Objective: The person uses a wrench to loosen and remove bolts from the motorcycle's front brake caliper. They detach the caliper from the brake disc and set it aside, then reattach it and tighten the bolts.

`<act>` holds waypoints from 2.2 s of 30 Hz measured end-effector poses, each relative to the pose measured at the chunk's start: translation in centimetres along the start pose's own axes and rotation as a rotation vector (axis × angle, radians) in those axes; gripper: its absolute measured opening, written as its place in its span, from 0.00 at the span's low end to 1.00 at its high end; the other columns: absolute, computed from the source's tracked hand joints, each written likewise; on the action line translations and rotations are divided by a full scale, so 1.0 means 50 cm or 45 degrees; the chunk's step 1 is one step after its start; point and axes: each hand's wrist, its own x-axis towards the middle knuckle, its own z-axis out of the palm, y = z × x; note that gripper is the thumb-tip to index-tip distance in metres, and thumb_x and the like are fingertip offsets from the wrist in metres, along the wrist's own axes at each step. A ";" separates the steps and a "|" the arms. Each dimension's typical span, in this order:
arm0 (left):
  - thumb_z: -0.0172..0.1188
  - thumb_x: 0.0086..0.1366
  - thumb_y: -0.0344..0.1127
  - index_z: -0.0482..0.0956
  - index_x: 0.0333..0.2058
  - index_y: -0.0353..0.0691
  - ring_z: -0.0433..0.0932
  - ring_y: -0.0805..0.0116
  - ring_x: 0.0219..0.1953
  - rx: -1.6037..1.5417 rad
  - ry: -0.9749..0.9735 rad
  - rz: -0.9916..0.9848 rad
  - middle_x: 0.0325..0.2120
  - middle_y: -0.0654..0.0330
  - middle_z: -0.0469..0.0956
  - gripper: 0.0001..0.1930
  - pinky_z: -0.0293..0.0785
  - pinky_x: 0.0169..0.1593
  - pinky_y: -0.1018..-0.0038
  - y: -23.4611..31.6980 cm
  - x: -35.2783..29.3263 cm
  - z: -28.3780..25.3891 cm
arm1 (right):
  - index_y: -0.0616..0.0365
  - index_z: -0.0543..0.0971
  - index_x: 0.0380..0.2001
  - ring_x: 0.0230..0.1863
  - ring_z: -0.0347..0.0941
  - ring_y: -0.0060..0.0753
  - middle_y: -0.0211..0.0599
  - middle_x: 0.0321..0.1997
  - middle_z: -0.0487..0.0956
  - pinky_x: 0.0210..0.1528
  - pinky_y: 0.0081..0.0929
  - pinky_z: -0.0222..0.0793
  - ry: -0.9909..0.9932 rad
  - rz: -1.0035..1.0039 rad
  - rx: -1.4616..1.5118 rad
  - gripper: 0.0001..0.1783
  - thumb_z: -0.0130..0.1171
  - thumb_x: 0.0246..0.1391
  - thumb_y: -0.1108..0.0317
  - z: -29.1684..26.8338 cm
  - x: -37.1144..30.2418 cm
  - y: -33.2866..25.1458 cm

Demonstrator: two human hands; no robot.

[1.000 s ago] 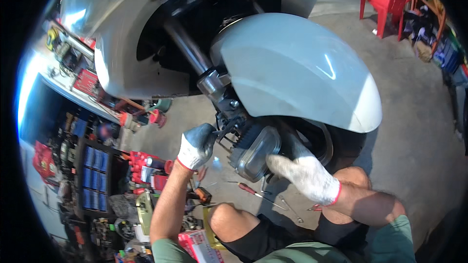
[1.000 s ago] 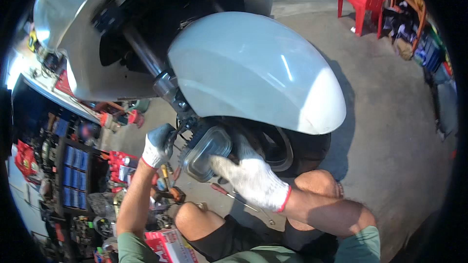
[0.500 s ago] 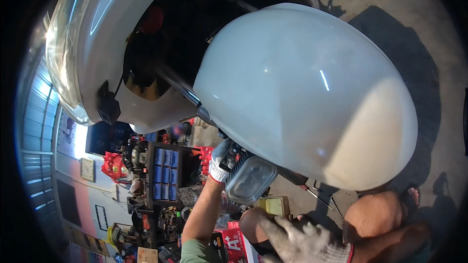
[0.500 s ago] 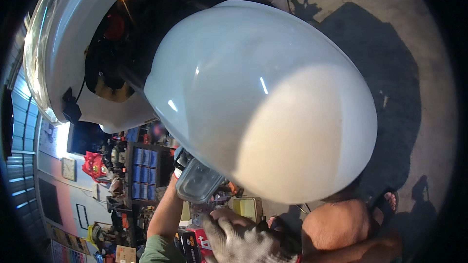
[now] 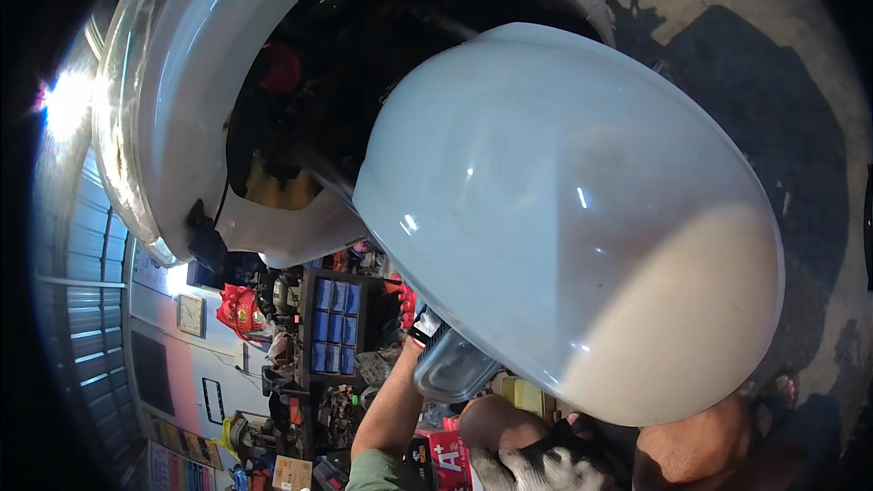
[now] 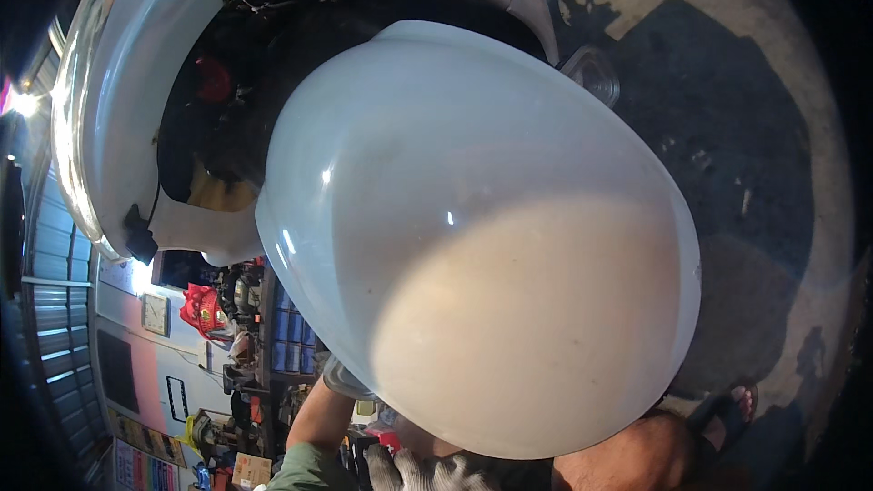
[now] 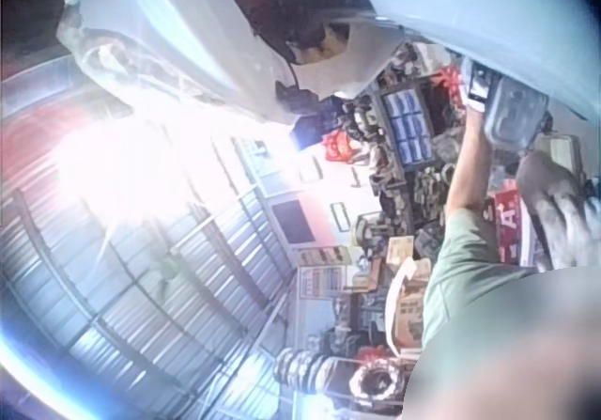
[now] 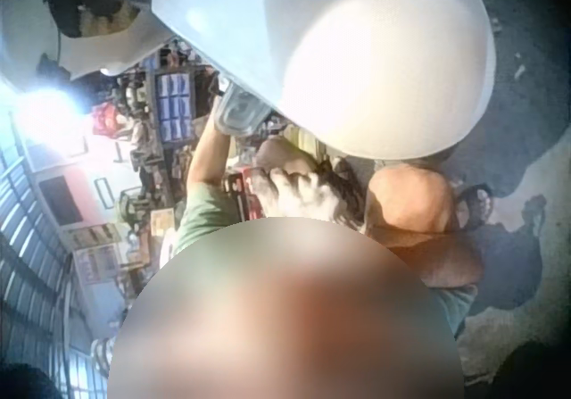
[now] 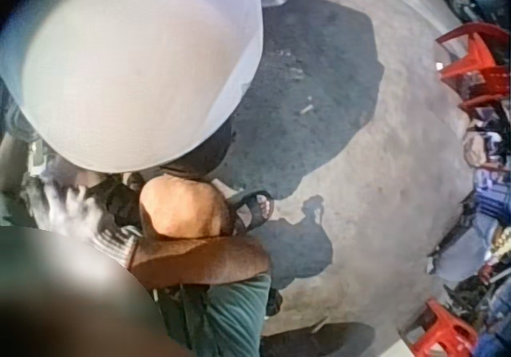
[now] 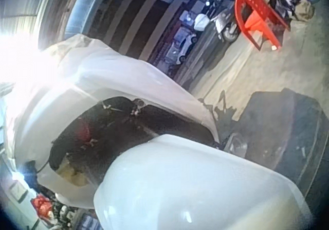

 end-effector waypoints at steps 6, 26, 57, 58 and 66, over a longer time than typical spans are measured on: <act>0.56 0.68 0.29 0.80 0.48 0.33 0.85 0.57 0.41 -0.030 -0.072 0.027 0.39 0.50 0.84 0.12 0.80 0.44 0.68 0.003 0.003 -0.003 | 0.60 0.67 0.64 0.48 0.80 0.63 0.52 0.58 0.76 0.49 0.49 0.77 -0.057 0.102 -0.034 0.37 0.61 0.57 0.50 0.013 0.011 -0.007; 0.50 0.73 0.36 0.74 0.37 0.30 0.75 0.48 0.29 -0.941 0.173 -0.181 0.26 0.43 0.75 0.13 0.72 0.37 0.63 0.169 -0.102 0.062 | 0.64 0.70 0.62 0.55 0.74 0.39 0.50 0.57 0.76 0.58 0.33 0.71 0.638 0.596 0.519 0.25 0.57 0.64 0.69 -0.021 0.171 -0.054; 0.55 0.66 0.29 0.80 0.40 0.35 0.80 0.41 0.29 -0.563 0.027 0.229 0.23 0.41 0.77 0.08 0.74 0.31 0.57 0.073 -0.020 0.050 | 0.63 0.67 0.66 0.64 0.70 0.44 0.54 0.65 0.69 0.67 0.35 0.67 0.581 0.741 0.546 0.28 0.42 0.71 0.56 0.019 0.259 0.005; 0.55 0.65 0.29 0.80 0.40 0.35 0.80 0.41 0.29 -0.561 0.015 0.224 0.24 0.41 0.77 0.08 0.74 0.32 0.57 0.072 -0.019 0.048 | 0.63 0.67 0.66 0.65 0.70 0.44 0.54 0.65 0.69 0.67 0.35 0.67 0.579 0.773 0.537 0.28 0.42 0.71 0.56 0.018 0.261 0.000; 0.61 0.61 0.35 0.77 0.36 0.37 0.81 0.46 0.27 -0.190 0.162 0.540 0.23 0.49 0.79 0.08 0.78 0.32 0.59 0.017 0.030 0.018 | 0.63 0.68 0.65 0.62 0.72 0.41 0.51 0.63 0.71 0.65 0.34 0.69 0.620 0.734 0.616 0.29 0.45 0.70 0.55 0.018 0.253 0.016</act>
